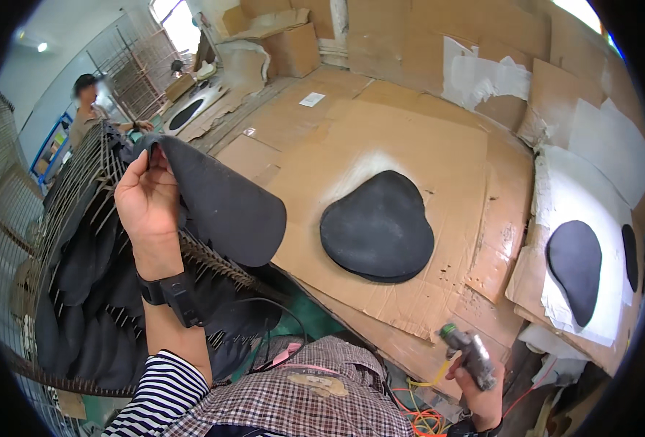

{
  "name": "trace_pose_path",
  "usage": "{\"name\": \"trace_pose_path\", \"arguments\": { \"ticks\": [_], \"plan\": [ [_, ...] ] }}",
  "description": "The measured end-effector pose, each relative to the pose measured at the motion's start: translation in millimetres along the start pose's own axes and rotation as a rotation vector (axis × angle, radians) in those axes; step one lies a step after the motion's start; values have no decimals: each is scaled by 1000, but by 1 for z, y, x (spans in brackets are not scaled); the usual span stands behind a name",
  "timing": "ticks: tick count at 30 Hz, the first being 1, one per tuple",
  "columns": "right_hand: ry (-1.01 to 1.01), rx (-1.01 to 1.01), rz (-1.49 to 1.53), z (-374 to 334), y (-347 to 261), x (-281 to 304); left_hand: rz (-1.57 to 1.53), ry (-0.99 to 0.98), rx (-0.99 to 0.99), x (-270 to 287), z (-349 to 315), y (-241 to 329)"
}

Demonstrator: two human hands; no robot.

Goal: The person repeatedly picks up black, curved rubber or plastic parts from a cardboard surface and places them onto a metal drying rack. The person handles the parts one at a time, moving them from a pile on the table to the rack in a repetitive cycle.

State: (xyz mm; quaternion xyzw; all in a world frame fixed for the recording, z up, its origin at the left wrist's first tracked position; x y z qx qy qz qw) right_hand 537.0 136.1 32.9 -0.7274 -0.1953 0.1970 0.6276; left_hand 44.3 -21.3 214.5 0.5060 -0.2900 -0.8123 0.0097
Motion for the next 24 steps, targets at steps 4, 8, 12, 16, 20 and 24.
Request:
{"name": "trace_pose_path", "arguments": {
  "ticks": [4,8,12,16,20,24],
  "plan": [
    [139,152,-80,17,7,15,-11,35,-86,-28,-8,36],
    [40,92,-77,31,-14,-34,-34,-4,-196,-81,0,81],
    [-149,-98,-198,40,-2,-92,-55,-166,-374,-129,-4,171],
    [-344,-99,-147,65,45,-132,-49,-251,-411,-162,12,267],
    [-482,-183,-136,59,31,-190,130,-234,-566,-171,-1,372],
    [-500,-168,-222,70,48,-221,56,-83,-589,-156,9,446]
  ]
}}
Point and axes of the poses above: each hand's wrist, its own z-axis towards the middle knuckle, its own x-axis out of the back of the hand, y = z × x, the point moved 8 cm from there along z, towards the middle knuckle, and after that the axes turned 2 degrees about y, right-handed, at the moved point
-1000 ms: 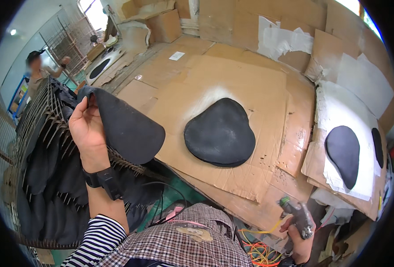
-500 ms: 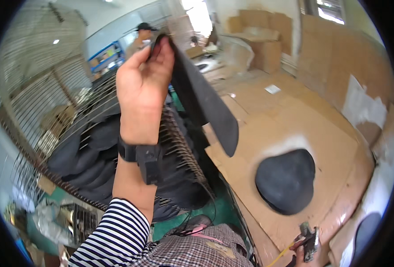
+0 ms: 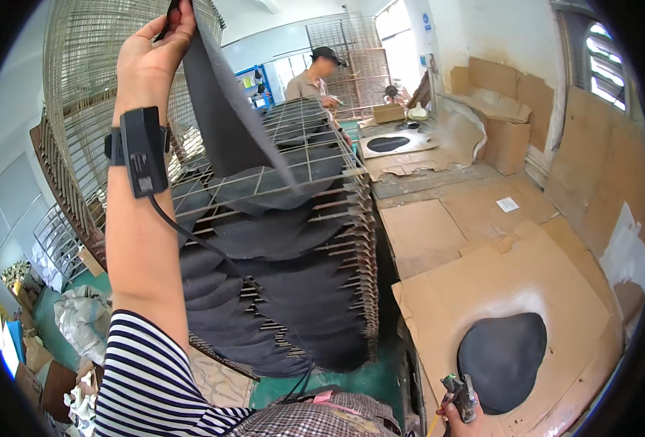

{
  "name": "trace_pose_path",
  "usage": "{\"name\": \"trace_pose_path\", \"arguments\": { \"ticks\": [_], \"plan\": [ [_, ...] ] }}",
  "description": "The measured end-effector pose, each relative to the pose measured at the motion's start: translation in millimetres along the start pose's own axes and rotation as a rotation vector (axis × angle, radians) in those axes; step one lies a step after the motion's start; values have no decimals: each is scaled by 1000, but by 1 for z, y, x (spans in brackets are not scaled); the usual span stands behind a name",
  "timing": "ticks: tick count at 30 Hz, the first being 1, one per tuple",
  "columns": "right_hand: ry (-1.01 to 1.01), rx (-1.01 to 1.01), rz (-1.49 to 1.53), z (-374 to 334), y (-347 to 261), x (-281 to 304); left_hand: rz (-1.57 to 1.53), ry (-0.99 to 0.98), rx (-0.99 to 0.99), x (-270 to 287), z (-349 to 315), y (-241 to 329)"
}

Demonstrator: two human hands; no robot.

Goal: The person repeatedly picks up black, curved rubber or plastic parts from a cardboard surface and places them onto a metal drying rack. The person handles the parts one at a time, moving them from a pile on the table to the rack in a repetitive cycle.

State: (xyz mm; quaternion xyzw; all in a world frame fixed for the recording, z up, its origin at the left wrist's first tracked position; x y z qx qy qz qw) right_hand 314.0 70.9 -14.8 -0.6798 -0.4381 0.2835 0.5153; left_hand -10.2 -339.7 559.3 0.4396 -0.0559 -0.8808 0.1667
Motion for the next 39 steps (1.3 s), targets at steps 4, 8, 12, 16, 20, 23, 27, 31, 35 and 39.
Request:
{"name": "trace_pose_path", "arguments": {
  "ticks": [4,8,12,16,20,23,27,31,35,39],
  "plan": [
    [17,42,-12,25,-6,-35,1073,-353,-377,52,53,64],
    [-15,-139,-120,28,-31,-72,1905,-241,-601,111,88,82],
    [-85,67,38,39,-67,-120,460,15,-298,205,180,174],
    [-114,8,-13,43,-76,-140,559,320,-164,350,163,227],
    [-103,-18,-13,56,-69,-146,999,851,28,451,99,261],
    [-169,-59,7,64,-57,-142,1453,774,92,410,77,279],
    [-208,133,-15,50,-82,-145,1085,580,-146,268,61,236],
    [-131,174,106,45,-40,-107,819,-244,-50,86,3,98],
    [17,152,34,32,-1,-49,546,-763,114,59,-159,-102],
    [158,68,-28,4,33,2,760,-449,646,163,-293,-311]
  ]
}}
Point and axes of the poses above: each hand's wrist, its own z-axis towards the middle knuckle, its own x-axis out of the back of the hand, y = z × x, the point moved 8 cm from there along z, towards the middle knuckle, and after that the axes turned 2 degrees about y, right-handed, at the moved point
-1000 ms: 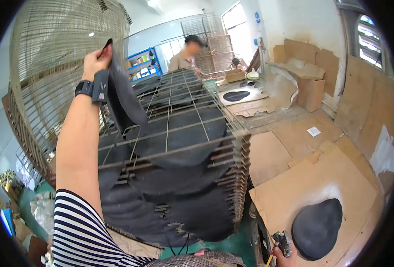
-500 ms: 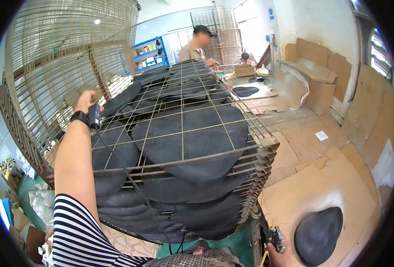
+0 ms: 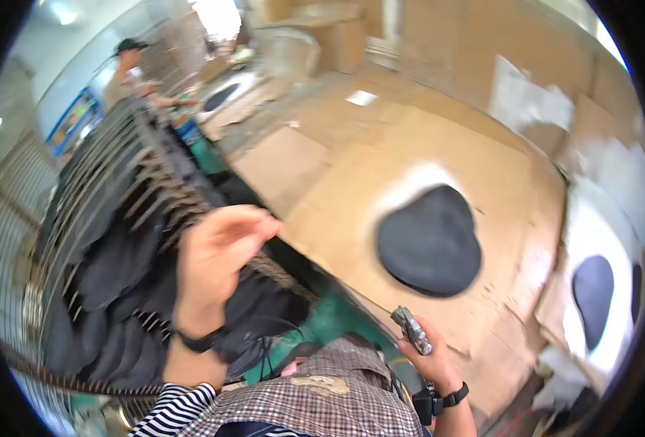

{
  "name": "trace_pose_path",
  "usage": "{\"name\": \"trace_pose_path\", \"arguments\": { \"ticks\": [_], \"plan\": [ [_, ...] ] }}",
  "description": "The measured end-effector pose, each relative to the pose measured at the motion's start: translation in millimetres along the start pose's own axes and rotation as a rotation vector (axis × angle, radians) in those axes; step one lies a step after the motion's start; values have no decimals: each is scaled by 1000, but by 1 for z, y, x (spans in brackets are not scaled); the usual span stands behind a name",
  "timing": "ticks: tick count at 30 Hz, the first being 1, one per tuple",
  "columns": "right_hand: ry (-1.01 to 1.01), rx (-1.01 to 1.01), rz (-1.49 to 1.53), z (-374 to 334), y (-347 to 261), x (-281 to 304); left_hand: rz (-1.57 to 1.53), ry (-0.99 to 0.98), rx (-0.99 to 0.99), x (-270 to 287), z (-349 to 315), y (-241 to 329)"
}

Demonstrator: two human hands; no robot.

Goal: The person repeatedly picks up black, curved rubber or plastic parts from a cardboard surface and places them onto a metal drying rack. The person handles the parts one at a time, moving them from a pile on the table to the rack in a repetitive cycle.

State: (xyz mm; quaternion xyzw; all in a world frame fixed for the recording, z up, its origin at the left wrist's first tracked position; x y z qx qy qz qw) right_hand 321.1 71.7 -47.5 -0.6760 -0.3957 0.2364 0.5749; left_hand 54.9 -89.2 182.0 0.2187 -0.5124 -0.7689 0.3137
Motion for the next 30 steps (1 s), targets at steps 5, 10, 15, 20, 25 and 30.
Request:
{"name": "trace_pose_path", "arguments": {
  "ticks": [5,10,15,20,25,30],
  "plan": [
    [332,-144,95,-69,52,57,371,8,496,-37,0,-352],
    [581,-203,197,-122,81,91,808,-60,530,-90,-4,-439],
    [624,-256,214,-127,112,87,1086,38,522,-96,6,-468],
    [587,-217,225,-108,126,79,754,-37,580,-103,39,-474],
    [539,-196,154,-122,96,145,-744,-169,912,-254,67,-376],
    [460,-118,191,-47,109,79,-985,-157,676,-217,167,-263]
  ]
}}
Point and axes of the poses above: each hand's wrist, its own z-axis towards the middle knuckle, its own x-axis out of the back of the hand, y = z × x, the point moved 8 cm from there along z, towards the middle knuckle, and after that the axes turned 2 degrees about y, right-handed, at the moved point
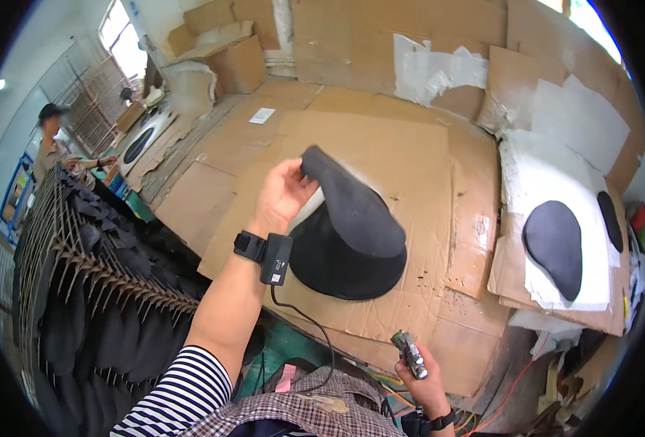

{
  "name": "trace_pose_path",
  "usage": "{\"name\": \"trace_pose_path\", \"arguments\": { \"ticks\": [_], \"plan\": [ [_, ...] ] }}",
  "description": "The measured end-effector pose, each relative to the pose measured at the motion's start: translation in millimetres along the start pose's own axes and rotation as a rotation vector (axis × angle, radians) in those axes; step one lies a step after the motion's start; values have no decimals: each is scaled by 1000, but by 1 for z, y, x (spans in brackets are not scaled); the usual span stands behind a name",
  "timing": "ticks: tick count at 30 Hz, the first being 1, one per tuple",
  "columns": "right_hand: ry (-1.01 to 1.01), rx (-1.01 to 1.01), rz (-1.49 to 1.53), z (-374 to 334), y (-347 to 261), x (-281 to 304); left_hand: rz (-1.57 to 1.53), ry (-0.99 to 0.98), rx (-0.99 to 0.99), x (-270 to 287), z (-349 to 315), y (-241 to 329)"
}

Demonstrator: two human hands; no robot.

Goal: The person repeatedly picks up black, curved rubber or plastic parts from a cardboard surface and places them onto a metal drying rack. The person handles the parts one at a time, moving them from a pile on the table to the rack in a repetitive cycle.

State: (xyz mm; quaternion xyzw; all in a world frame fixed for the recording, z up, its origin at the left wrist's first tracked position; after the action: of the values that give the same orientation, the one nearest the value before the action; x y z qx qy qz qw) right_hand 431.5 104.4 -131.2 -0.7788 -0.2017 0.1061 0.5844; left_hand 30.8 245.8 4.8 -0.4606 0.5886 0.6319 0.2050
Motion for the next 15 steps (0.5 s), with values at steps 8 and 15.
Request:
{"name": "trace_pose_path", "arguments": {
  "ticks": [8,15],
  "plan": [
    [-212,65,-39,16,-4,-46,-95,-24,-252,-61,-89,153],
    [-395,-412,-471,38,27,-79,44,-11,-845,-111,-306,373]
  ]
}}
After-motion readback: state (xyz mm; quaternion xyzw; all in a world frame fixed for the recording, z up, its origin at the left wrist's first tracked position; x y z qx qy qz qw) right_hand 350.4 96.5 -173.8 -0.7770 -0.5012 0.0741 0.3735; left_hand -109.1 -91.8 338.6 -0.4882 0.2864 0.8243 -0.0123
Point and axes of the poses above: each hand's wrist, its own z-axis towards the middle knuckle, its own x-axis out of the back of the hand, y = z × x, the point moved 8 cm from there along z, towards the middle knuckle, and after that the axes turned 2 degrees about y, right-handed, at the moved point
